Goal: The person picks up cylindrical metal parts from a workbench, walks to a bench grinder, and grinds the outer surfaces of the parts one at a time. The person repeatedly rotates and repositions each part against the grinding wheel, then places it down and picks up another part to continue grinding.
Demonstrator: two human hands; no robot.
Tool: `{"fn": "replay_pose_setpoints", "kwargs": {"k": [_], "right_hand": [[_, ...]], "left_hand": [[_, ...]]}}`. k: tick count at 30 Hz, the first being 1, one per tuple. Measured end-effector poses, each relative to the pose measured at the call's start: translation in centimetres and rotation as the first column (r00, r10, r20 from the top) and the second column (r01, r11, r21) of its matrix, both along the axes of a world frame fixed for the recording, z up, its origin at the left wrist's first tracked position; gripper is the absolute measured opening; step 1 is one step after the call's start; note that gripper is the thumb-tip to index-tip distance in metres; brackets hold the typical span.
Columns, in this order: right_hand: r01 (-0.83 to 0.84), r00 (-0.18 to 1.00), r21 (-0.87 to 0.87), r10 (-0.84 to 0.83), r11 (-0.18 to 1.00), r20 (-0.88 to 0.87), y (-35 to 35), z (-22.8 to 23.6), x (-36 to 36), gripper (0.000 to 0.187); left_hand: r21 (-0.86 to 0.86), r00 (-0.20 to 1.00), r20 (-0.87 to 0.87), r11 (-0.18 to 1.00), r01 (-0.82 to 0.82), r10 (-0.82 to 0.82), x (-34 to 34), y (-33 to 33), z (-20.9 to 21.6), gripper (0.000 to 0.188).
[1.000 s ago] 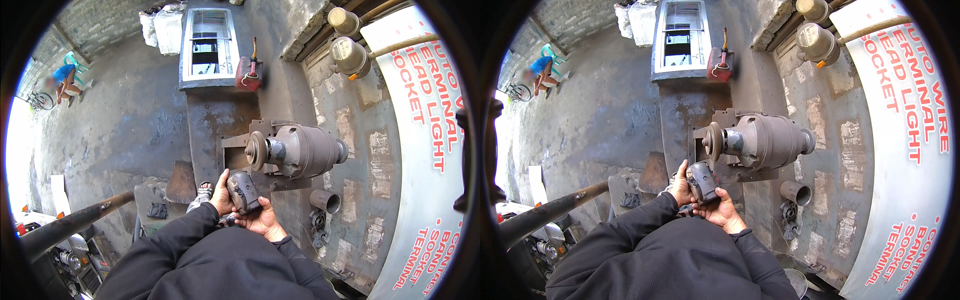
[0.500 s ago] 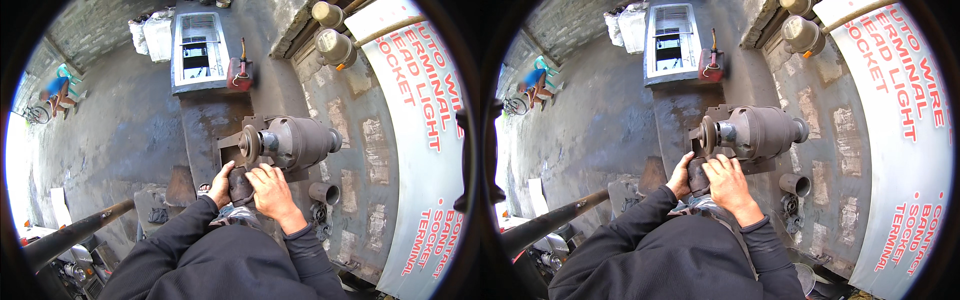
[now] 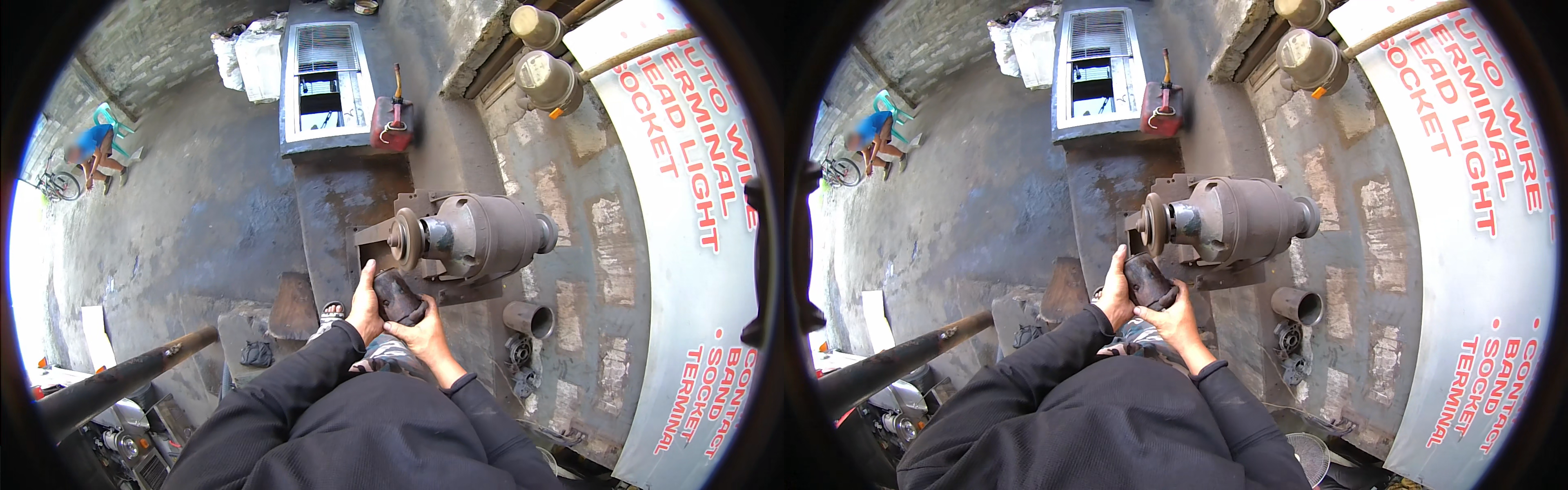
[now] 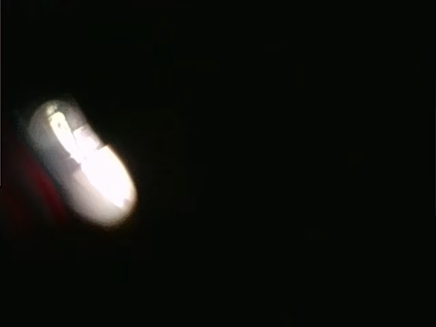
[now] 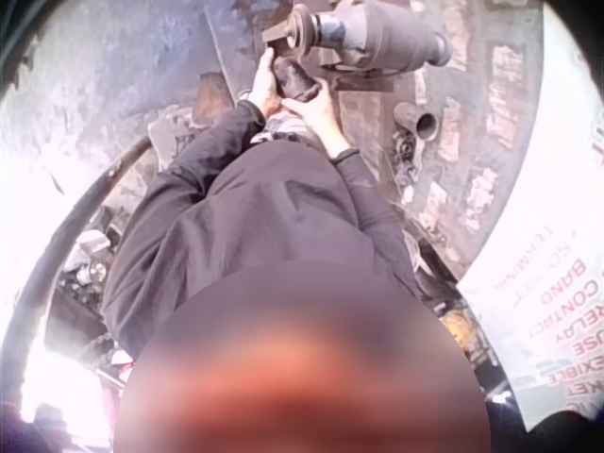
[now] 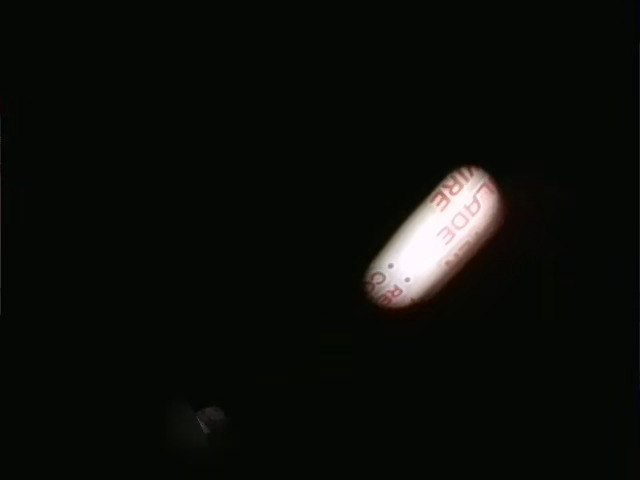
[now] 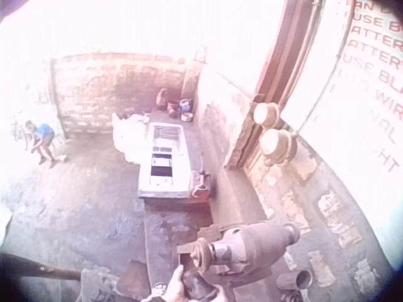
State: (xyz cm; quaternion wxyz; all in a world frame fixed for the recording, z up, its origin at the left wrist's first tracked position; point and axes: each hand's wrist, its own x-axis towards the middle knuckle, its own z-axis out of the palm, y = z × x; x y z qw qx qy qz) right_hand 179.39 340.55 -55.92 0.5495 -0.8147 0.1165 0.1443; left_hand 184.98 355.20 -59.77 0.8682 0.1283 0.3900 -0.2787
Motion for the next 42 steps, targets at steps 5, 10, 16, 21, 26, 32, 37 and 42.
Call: {"fn": "replay_pose_setpoints", "kwargs": {"k": [5, 10, 16, 21, 26, 32, 37, 42], "right_hand": [[0.023, 0.998, -0.031, -0.021, 0.999, 0.057, 0.8, -0.2, 0.9, 0.093], [0.052, 0.994, -0.002, -0.051, 0.999, 0.093, 2.1, 0.5, 2.3, 0.092], [0.021, 0.985, -0.048, -0.012, 0.999, 0.175, 2.4, 0.7, 3.2, 0.086], [0.196, 0.980, 0.332, -0.191, 0.923, -0.048, 2.9, 0.2, 3.2, 0.060], [0.526, 0.840, 0.482, -0.342, 0.700, -0.421, 3.3, 1.2, 3.0, 0.035], [0.511, 0.851, 0.433, -0.363, 0.743, -0.381, 3.4, 2.1, 3.4, 0.042], [0.179, 0.983, 0.145, -0.183, 0.973, 0.012, 2.7, 0.8, 2.7, 0.068], [0.229, 0.973, 0.188, -0.225, 0.955, -0.042, 1.6, 0.3, 1.8, 0.066]], "left_hand": [[-0.081, 0.985, 0.137, 0.992, -0.094, 0.105, -0.1, 0.7, -0.7, 0.084], [-0.230, 0.973, 0.134, 0.961, -0.156, 0.190, 0.3, 0.1, -1.1, 0.087], [-0.236, 0.947, 0.192, 0.949, -0.210, 0.257, 1.5, -0.2, -1.3, 0.082], [-0.044, 0.982, 0.119, 0.988, -0.145, 0.149, 2.4, -0.5, -2.1, 0.074], [0.157, 0.996, -0.030, 0.984, 0.089, -0.086, 4.0, -1.4, -2.5, 0.061], [0.019, 0.996, -0.074, 0.998, 0.057, -0.056, 4.1, -1.6, -0.7, 0.066], [-0.100, 0.992, 0.009, 0.988, -0.121, 0.122, 1.9, -0.2, 0.3, 0.065], [-0.020, 0.995, -0.020, 0.995, -0.101, 0.100, 1.3, -1.4, -0.5, 0.067]]}}
